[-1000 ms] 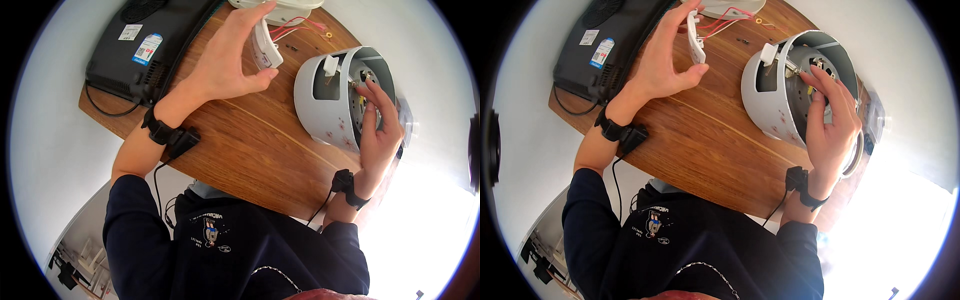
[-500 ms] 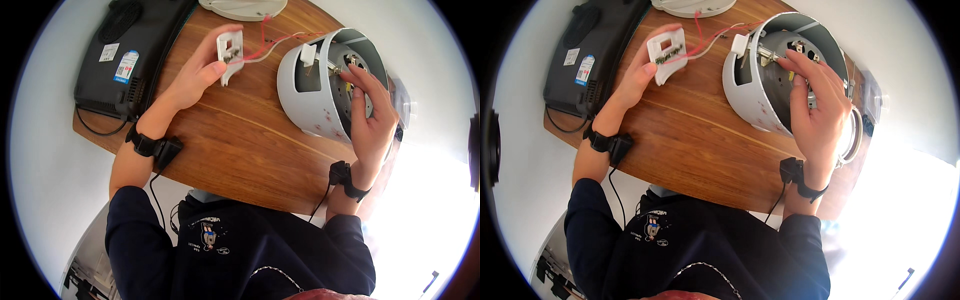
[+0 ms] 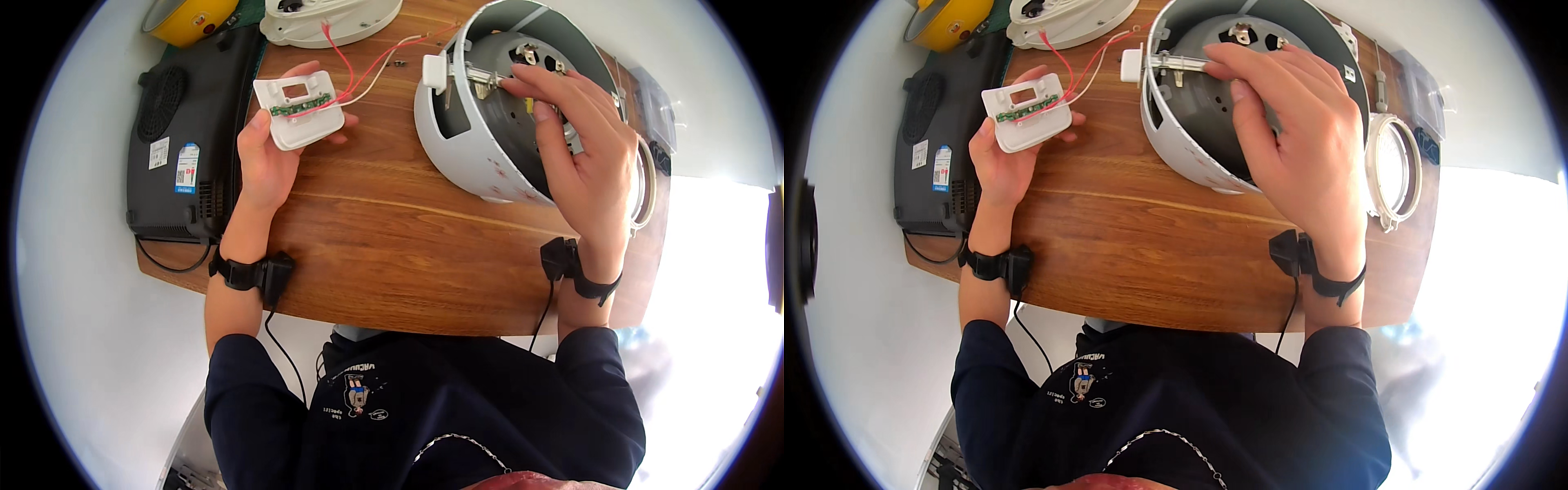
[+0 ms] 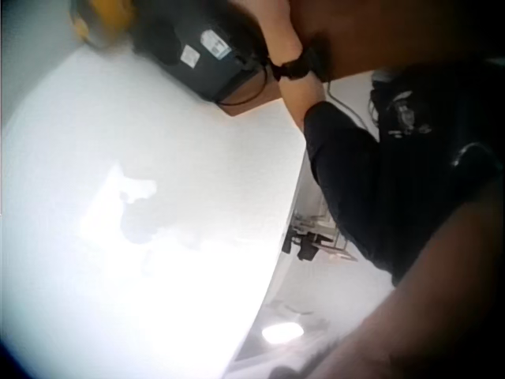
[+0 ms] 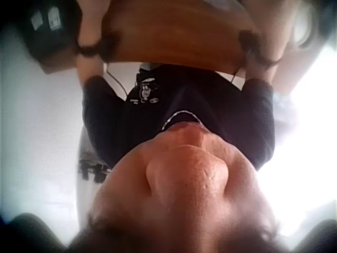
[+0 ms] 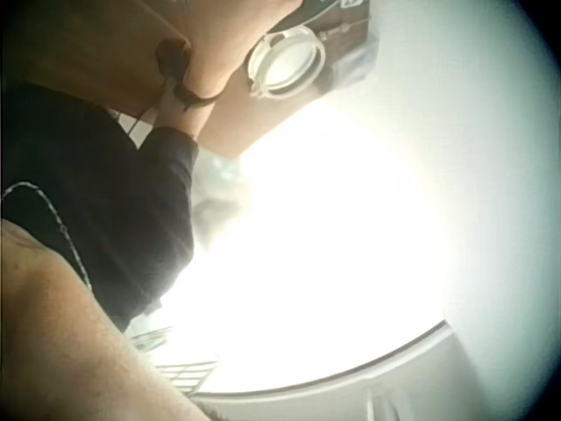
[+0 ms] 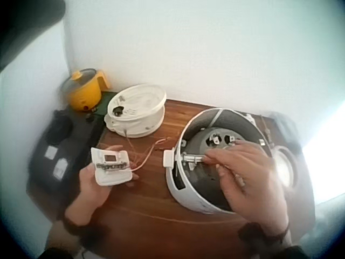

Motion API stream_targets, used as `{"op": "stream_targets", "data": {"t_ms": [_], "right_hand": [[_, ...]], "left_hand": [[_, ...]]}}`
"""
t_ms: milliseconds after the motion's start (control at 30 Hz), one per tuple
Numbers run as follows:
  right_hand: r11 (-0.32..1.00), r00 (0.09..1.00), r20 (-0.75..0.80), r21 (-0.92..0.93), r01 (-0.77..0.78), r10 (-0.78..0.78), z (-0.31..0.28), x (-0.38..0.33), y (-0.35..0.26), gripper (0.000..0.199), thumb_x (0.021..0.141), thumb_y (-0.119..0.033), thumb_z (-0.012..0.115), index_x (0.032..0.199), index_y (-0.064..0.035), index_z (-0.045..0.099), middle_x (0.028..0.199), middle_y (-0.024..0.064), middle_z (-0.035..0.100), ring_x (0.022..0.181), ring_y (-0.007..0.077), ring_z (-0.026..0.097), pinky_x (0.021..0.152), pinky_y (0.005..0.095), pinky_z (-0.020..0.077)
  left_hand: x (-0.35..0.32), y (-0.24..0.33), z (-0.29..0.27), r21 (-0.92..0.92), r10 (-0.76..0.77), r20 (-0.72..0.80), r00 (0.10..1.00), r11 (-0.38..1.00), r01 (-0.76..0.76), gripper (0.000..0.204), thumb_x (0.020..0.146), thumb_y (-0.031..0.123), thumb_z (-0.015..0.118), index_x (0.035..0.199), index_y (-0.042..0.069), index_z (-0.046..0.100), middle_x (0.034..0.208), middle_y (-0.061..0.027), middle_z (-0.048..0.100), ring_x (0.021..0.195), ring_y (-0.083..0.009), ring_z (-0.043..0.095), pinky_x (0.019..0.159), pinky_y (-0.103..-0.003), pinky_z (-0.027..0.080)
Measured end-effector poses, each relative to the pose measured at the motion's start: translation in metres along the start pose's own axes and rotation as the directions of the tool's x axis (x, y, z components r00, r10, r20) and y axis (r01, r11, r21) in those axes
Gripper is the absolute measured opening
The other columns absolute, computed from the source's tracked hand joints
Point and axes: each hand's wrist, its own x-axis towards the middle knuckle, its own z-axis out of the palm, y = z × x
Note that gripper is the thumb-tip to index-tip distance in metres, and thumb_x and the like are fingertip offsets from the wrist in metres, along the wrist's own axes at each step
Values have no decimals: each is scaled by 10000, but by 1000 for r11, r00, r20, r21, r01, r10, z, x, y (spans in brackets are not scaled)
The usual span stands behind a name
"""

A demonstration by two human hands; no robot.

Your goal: The person disassembles a white cylindrical appliance, removes screws, and then reassembles it by inserting a metal bracket, connecting wires, and securing components with a screwdriver. The task involves handling the appliance body, bracket, wires, and screws.

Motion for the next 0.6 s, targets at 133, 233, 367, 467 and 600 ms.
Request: {"op": "stream_targets", "data": {"t_ms": [133,233,367,467,600], "right_hand": [[1000,1000,-3,3,15,-15,0,-1,3,249,890,39,646,1097,-53,750,897,48,772,833,256,705,959,410,540],[1000,1000,-3,14,22,-22,0,0,5,243,887,34,651,1090,-56,750,888,46,767,825,260,701,936,403,542],[999,999,-12,6,35,-35,-1,-1,5,237,887,28,654,1086,-60,749,876,46,761,817,267,696,905,397,543],[1000,1000,-11,11,29,-28,-1,-2,5,238,888,24,654,1088,-63,750,881,48,763,821,270,699,902,395,542],[999,999,-20,3,40,-40,-1,-3,6,240,886,26,653,1086,-62,750,885,47,767,827,268,704,894,392,543]], "left_hand": [[0,-1,-4,80,-32,10,999,996,31,871,944,616,393,1521,-34,433,1472,-180,561,1070,-364,722,795,-412,564],[0,3,-6,121,-9,-32,999,993,13,855,942,605,385,1503,-37,456,1483,-171,555,1048,-350,727,764,-399,557],[0,6,-6,130,13,-51,999,992,-6,834,941,592,374,1471,-41,492,1498,-168,543,1029,-347,732,733,-387,556],[0,7,-8,117,25,-36,999,993,-20,831,945,600,365,1458,-39,505,1519,-167,525,1024,-351,734,717,-383,556],[0,12,-15,176,75,-90,993,983,-58,846,946,623,364,1461,-35,502,1539,-171,507,1028,-354,734,723,-384,556]]}}
